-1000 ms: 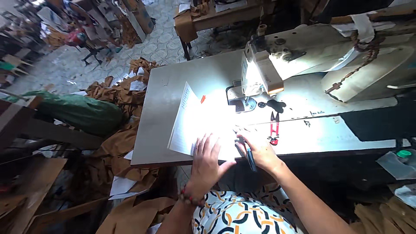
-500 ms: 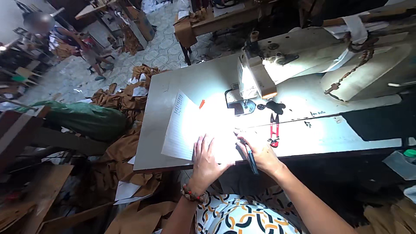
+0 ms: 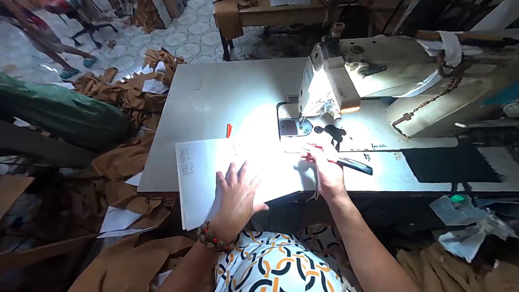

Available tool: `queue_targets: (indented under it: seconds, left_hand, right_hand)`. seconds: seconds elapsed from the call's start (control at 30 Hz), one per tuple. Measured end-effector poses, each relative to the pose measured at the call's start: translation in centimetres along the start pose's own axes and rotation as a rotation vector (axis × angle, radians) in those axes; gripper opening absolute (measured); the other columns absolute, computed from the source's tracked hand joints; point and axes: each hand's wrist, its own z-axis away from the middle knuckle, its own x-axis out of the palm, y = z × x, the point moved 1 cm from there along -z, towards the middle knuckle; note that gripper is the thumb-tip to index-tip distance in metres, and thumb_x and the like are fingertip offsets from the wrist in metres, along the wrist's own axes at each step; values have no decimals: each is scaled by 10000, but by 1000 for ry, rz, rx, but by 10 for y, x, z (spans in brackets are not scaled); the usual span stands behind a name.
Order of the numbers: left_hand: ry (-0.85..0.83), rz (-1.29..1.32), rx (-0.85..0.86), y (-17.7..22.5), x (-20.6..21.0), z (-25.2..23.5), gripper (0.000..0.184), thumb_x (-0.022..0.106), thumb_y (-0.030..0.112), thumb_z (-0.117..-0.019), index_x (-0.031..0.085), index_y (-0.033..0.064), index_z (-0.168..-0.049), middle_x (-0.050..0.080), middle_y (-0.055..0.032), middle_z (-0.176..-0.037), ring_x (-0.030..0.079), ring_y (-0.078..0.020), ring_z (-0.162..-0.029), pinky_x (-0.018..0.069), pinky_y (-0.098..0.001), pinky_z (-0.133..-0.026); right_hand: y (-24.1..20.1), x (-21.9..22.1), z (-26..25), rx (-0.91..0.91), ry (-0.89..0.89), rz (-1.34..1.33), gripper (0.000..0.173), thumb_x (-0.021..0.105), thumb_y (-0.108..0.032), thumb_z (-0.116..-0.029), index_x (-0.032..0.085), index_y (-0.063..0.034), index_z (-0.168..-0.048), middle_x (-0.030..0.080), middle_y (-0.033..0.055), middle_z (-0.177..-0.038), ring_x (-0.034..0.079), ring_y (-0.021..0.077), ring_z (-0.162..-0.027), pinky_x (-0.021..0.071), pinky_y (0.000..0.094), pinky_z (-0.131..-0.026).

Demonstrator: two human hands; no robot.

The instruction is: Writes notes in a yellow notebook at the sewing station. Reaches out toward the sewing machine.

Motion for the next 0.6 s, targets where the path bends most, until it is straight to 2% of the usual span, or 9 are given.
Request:
queue_targets:
  seconds: [0.1, 0.17, 0.23, 0.3, 0.4, 0.5, 0.6]
  left_hand:
    - [95, 83, 3, 9, 14, 3, 850, 669, 673, -854, 414, 309, -1578, 217, -230, -1675, 180, -570, -1501, 154, -823, -1087]
    - [183, 124, 14, 12, 22, 3, 864, 733, 642, -813, 441, 326, -1563, 270, -251, -1651, 232, -594, -1474, 184, -834, -1067]
    - [175, 157, 14, 12, 23, 2, 867, 735, 636, -814, 426, 343, -1568, 252, -254, -1657, 208, -590, -1483, 170, -827, -1076]
    - [170, 195, 16, 10, 23, 3, 835, 730, 642, -814, 463, 340, -1546, 260, -248, -1655, 193, -577, -1495, 151, -829, -1081]
    - [227, 247, 32, 6, 27, 3, 801, 743, 642, -795, 519, 342, -1503, 288, -219, -1653, 200, -579, -1491, 154, -852, -1052]
    - [371, 279, 64, 5, 40, 3, 798, 760, 636, -768, 570, 309, -1470, 350, -219, -1625, 261, -597, -1462, 161, -880, -1018]
    - [406, 251, 74, 5, 51, 3, 812, 685, 696, -799, 534, 310, -1498, 315, -210, -1646, 246, -585, -1475, 145, -879, -1024]
  right_hand:
    - [-11, 27, -2, 24, -135, 111, 309, 481, -107, -1030, 631, 42, -1256, 724, 81, -1069, 694, 87, -898, 576, 286, -833]
    - [-7, 44, -4, 3, -234, 210, 321, 513, -112, -1028, 634, 13, -1298, 719, 112, -1144, 695, 106, -925, 570, 293, -838]
    - [2, 55, -7, -49, -271, 293, 284, 561, -119, -1001, 665, -38, -1252, 728, 73, -1074, 685, 85, -882, 568, 277, -796]
    - [7, 61, -9, -104, -249, 414, 193, 608, -120, -977, 692, -73, -1144, 713, 31, -921, 657, 61, -782, 551, 259, -715]
    - [17, 62, -14, -207, -207, 475, 101, 606, -88, -934, 679, -40, -985, 651, 33, -782, 604, 68, -670, 507, 249, -615]
    - [26, 61, -19, -225, -185, 423, 116, 569, -79, -924, 669, -26, -948, 629, 11, -757, 576, 29, -641, 484, 199, -591]
    - [24, 60, -22, -156, -221, 405, 167, 553, -95, -953, 681, -20, -1030, 684, 26, -839, 641, 32, -706, 533, 210, -646]
